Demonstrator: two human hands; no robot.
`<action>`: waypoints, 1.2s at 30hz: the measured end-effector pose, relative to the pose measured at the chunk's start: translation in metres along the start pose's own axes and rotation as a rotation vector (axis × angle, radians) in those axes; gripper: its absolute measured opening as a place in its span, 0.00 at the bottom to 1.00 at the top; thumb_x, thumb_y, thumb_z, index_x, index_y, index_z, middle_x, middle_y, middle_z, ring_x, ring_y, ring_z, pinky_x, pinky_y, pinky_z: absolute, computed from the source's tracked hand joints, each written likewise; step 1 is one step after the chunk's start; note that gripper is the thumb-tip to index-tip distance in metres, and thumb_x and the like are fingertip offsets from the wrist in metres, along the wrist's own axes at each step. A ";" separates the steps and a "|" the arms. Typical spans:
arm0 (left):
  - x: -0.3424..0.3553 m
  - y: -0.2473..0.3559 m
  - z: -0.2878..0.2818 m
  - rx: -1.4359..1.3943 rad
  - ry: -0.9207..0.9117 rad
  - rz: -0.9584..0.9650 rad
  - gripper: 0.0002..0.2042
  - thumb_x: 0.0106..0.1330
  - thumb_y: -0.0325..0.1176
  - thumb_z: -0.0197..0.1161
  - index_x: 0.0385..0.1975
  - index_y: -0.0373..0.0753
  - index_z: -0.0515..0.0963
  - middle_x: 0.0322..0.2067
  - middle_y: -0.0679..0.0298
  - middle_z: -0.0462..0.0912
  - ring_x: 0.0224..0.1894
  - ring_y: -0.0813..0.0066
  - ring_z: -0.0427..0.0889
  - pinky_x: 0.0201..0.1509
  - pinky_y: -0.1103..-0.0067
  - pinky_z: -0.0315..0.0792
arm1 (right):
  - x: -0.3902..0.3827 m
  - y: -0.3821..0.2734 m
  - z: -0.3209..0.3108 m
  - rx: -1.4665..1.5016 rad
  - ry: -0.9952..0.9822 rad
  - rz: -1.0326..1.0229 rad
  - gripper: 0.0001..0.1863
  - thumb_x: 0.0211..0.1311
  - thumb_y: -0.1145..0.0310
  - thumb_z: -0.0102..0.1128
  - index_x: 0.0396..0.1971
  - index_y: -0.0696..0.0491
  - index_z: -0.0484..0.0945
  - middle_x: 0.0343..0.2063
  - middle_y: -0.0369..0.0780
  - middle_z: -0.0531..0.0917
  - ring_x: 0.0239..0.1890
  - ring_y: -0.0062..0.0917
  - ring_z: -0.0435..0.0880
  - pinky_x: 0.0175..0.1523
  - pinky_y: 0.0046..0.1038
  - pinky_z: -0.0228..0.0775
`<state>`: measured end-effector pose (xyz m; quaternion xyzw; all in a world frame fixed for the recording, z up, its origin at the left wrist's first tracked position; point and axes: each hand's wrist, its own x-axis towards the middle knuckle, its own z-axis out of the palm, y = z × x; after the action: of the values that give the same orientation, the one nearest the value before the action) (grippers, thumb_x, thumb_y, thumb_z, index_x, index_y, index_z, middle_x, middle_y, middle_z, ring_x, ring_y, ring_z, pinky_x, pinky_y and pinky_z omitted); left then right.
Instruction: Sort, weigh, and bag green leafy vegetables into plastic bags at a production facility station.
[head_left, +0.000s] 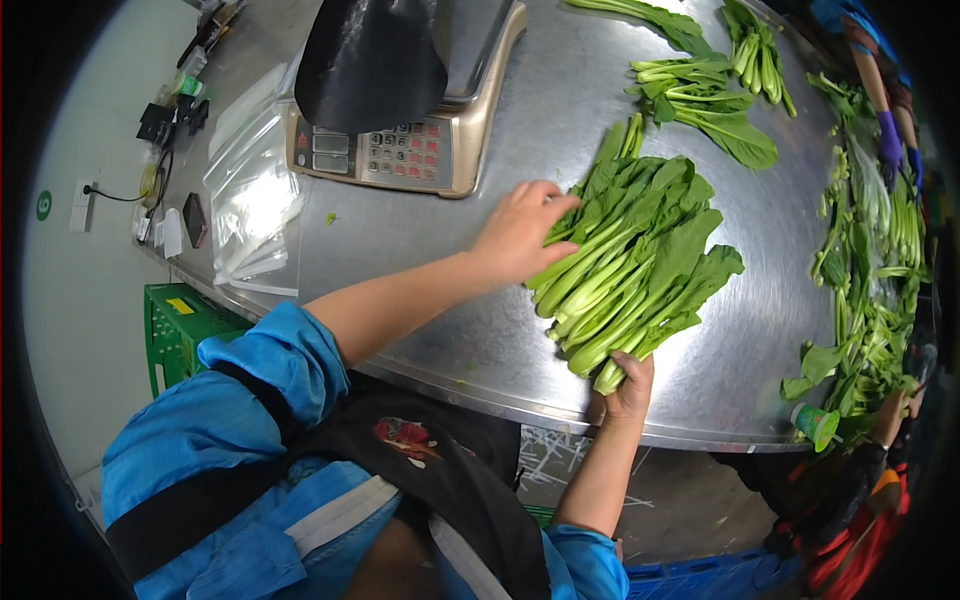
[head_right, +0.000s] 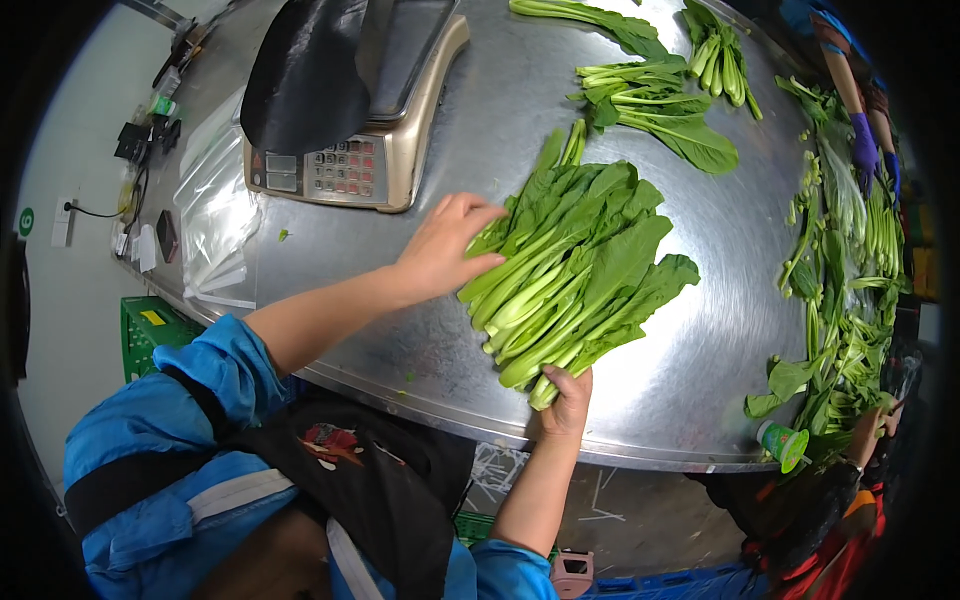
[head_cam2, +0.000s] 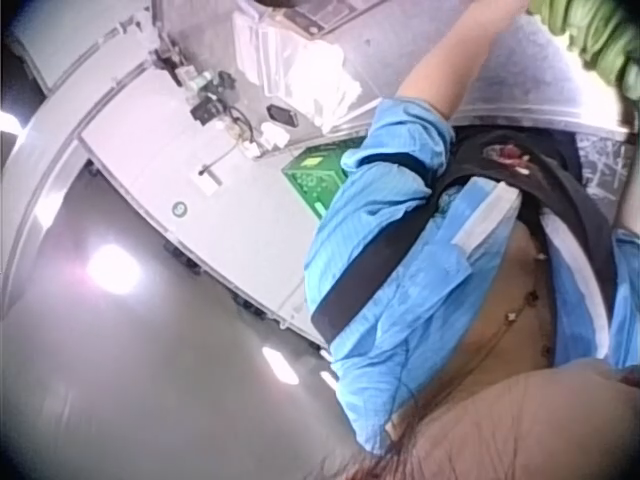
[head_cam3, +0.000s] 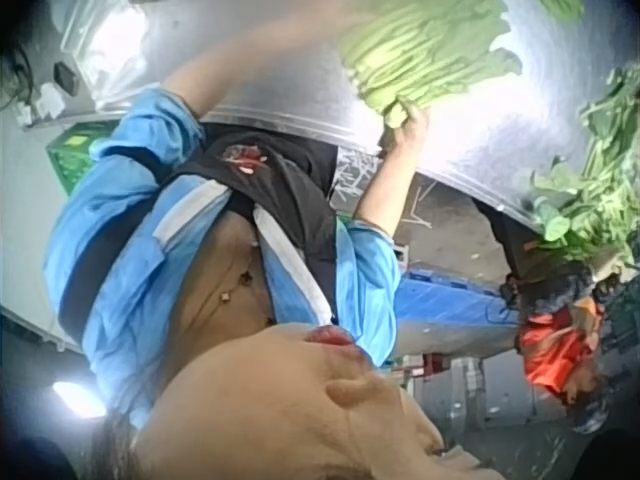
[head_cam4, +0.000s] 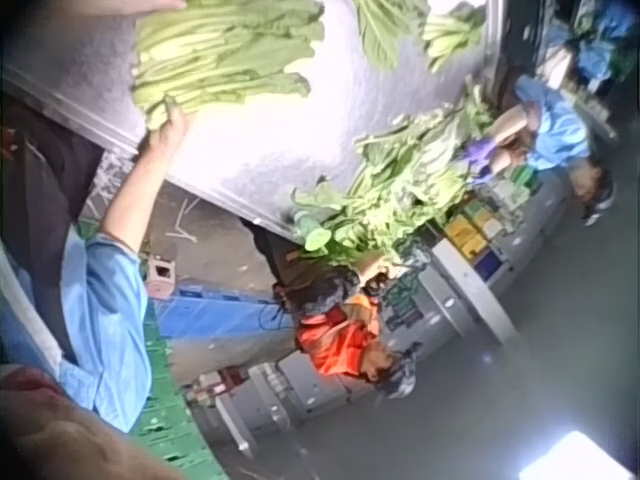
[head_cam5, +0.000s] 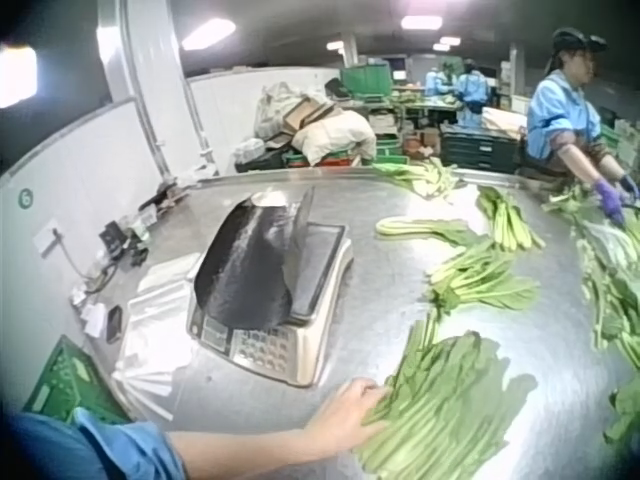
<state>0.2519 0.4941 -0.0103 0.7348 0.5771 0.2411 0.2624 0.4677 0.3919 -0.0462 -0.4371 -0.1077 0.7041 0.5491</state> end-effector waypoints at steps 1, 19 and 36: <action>0.000 0.004 0.000 0.062 0.150 0.248 0.18 0.50 0.44 0.61 0.38 0.40 0.76 0.32 0.60 0.75 0.43 0.64 0.70 0.50 0.71 0.62 | -0.002 0.001 0.001 -0.033 0.010 -0.005 0.32 0.36 0.83 0.49 0.50 0.62 0.59 0.42 0.44 0.71 0.45 0.31 0.71 0.52 0.29 0.63; -0.005 0.076 0.063 -0.073 -0.367 0.301 0.09 0.46 0.41 0.64 0.24 0.46 0.79 0.28 0.67 0.71 0.40 0.72 0.68 0.48 0.73 0.51 | -0.013 0.009 0.027 -0.060 0.108 -0.082 0.34 0.36 0.82 0.46 0.53 0.58 0.55 0.42 0.42 0.68 0.41 0.26 0.72 0.44 0.25 0.67; 0.026 0.125 0.055 -0.937 -0.231 0.005 0.12 0.55 0.26 0.53 0.40 0.39 0.74 0.33 0.59 0.79 0.34 0.71 0.77 0.41 0.78 0.70 | -0.002 0.036 -0.006 0.022 0.127 -0.110 0.32 0.36 0.81 0.47 0.50 0.60 0.59 0.43 0.45 0.71 0.45 0.34 0.71 0.50 0.32 0.65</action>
<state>0.3836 0.4894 0.0332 0.5607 0.3717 0.3926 0.6272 0.4479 0.3749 -0.0718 -0.4683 -0.0890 0.6448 0.5975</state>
